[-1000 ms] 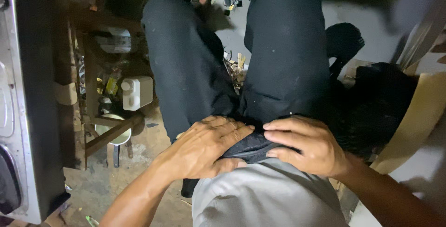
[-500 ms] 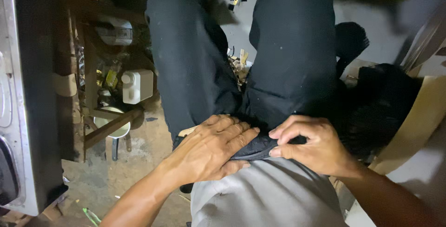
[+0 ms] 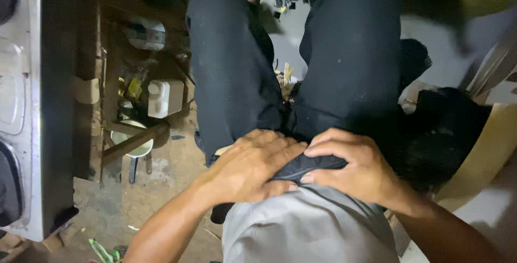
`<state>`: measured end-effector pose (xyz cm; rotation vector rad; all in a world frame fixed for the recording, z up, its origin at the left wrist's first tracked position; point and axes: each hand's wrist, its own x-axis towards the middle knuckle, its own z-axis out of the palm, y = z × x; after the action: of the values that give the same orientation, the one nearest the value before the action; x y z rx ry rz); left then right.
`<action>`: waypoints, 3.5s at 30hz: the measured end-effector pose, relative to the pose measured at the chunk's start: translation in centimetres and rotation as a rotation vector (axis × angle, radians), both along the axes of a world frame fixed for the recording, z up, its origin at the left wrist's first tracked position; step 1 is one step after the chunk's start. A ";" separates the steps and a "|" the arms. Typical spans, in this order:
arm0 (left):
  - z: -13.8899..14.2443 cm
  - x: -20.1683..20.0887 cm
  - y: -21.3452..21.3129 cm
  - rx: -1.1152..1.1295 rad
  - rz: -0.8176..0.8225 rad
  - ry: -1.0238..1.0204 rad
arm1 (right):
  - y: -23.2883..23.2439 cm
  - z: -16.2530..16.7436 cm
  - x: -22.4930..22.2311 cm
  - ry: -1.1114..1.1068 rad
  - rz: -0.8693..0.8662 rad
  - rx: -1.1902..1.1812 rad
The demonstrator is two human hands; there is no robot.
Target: The person sits on the floor holding a shoe upper on their lap, hammers a rubber sole onto it, presses the sole and upper together by hand, and turns the shoe over to hammer and press the edges, working on the shoes one at a time.
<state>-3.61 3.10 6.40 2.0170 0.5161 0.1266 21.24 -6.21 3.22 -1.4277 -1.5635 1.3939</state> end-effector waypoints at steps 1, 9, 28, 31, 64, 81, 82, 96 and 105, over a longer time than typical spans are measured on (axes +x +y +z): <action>0.1 0.0 0.3 -0.058 0.020 -0.040 | 0.4 0.0 0.4 0.042 0.001 -0.028; 1.2 2.2 2.0 -1.247 0.467 -1.021 | 1.8 -0.8 -3.0 1.120 -0.268 -0.305; 2.0 0.5 6.0 0.147 0.640 0.042 | 1.4 -2.7 -2.9 -0.041 -0.243 -0.123; 1.5 -0.1 6.5 0.017 0.541 -0.207 | 1.8 -2.3 -2.8 0.064 -0.268 -0.295; -8.9 7.2 3.6 -1.168 0.836 -0.427 | 5.0 1.0 7.8 0.464 -0.478 -0.082; -11.0 9.2 5.1 -0.936 0.785 -0.044 | -0.9 -1.5 4.4 0.196 -0.474 -0.610; -11.0 9.3 5.2 -1.001 0.789 -0.059 | -0.9 -1.9 4.7 0.272 -0.526 -0.561; -10.0 9.1 6.1 -0.948 0.724 0.050 | 1.5 -2.6 2.5 0.248 -0.644 -0.484; -8.4 8.7 7.0 -0.994 0.557 -0.021 | 5.9 -1.3 3.5 0.197 -0.683 -0.665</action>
<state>5.05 10.14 -1.99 0.8763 0.8991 0.1809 24.72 -0.30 1.88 -1.8760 -0.3886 1.5896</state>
